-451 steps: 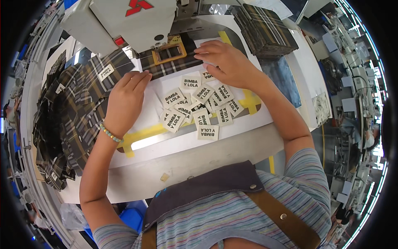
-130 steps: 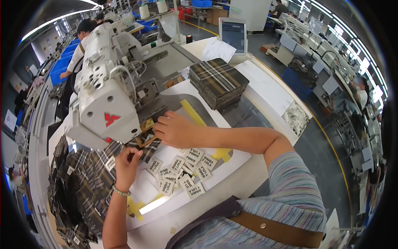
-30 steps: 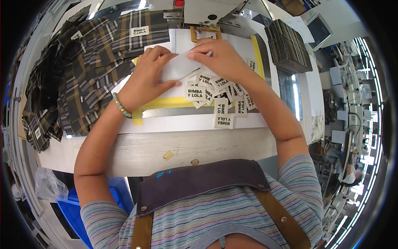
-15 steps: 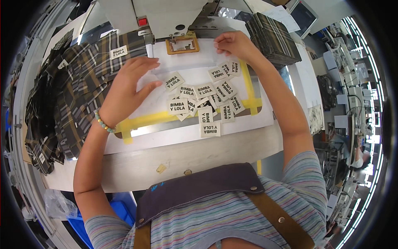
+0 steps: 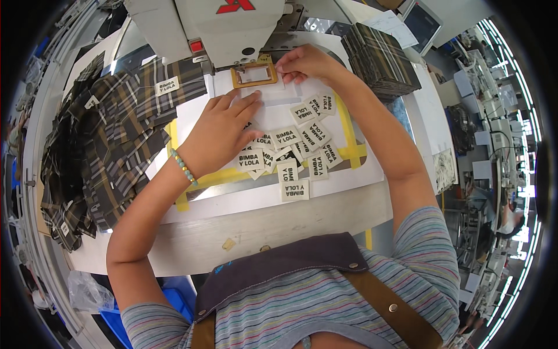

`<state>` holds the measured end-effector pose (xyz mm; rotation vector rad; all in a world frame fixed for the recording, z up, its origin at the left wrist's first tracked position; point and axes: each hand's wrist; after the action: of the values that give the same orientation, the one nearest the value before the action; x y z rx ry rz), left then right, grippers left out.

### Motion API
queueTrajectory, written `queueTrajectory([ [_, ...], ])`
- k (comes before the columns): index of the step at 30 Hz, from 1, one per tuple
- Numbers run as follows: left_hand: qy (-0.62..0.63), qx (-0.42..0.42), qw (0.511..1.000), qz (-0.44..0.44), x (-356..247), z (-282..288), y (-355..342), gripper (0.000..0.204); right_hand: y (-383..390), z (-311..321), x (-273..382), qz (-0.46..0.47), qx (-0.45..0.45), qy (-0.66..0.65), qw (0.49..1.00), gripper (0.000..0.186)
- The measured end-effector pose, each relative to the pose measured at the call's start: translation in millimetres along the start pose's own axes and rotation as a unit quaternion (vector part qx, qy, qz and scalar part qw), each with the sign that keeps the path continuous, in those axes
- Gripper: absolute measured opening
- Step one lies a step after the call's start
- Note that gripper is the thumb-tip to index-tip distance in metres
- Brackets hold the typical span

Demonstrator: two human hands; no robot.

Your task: The person sits at a sewing machine in a factory setting and repeatedly sews small rectangular labels onto plaid fabric pieces. They pick up a fabric piece, place a label on it, feed it through the machine, and then move the finished item to a stack on the left. The process is repetitive and involves handling multiple fabric pieces and labels throughout the clip.

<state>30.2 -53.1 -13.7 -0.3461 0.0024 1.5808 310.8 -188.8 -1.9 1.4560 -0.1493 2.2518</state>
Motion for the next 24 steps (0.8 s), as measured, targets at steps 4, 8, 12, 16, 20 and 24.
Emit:
queueTrajectory([
  [4,0.01,-0.01,1.0,0.013,-1.4,-3.0,-6.5,0.058,1.4,-7.6,5.6,-0.01,-0.011,-0.028,0.999,0.029],
  [8,-0.017,-0.013,0.999,0.032,2.6,-5.9,-5.7,0.061,9.2,-9.1,15.9,0.008,-0.028,0.031,0.999,0.029],
  [12,-0.028,-0.017,0.998,0.051,10.7,-5.5,1.8,0.064,33.5,-6.3,5.4,0.139,-0.032,0.271,0.952,0.032],
  [16,-0.01,-0.019,0.999,0.046,9.0,-8.8,4.1,0.067,78.3,-31.7,2.8,0.276,-0.029,0.384,0.881,0.04],
  [20,-0.004,-0.024,0.999,0.032,7.2,-11.9,2.3,0.067,93.5,-57.6,1.3,0.284,-0.008,0.456,0.843,0.055],
  [24,-0.01,-0.007,0.999,0.039,7.1,-8.3,1.7,0.068,96.3,-74.5,-0.7,0.296,-0.051,0.474,0.827,0.056],
])
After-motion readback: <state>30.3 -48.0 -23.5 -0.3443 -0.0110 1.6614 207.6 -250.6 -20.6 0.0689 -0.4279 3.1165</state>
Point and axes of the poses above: each hand's wrist, its own y-axis away from the middle knuckle, its own z-axis out of the back of the hand, x = y × z, and after that the axes turned 12 degrees about z, right-handed
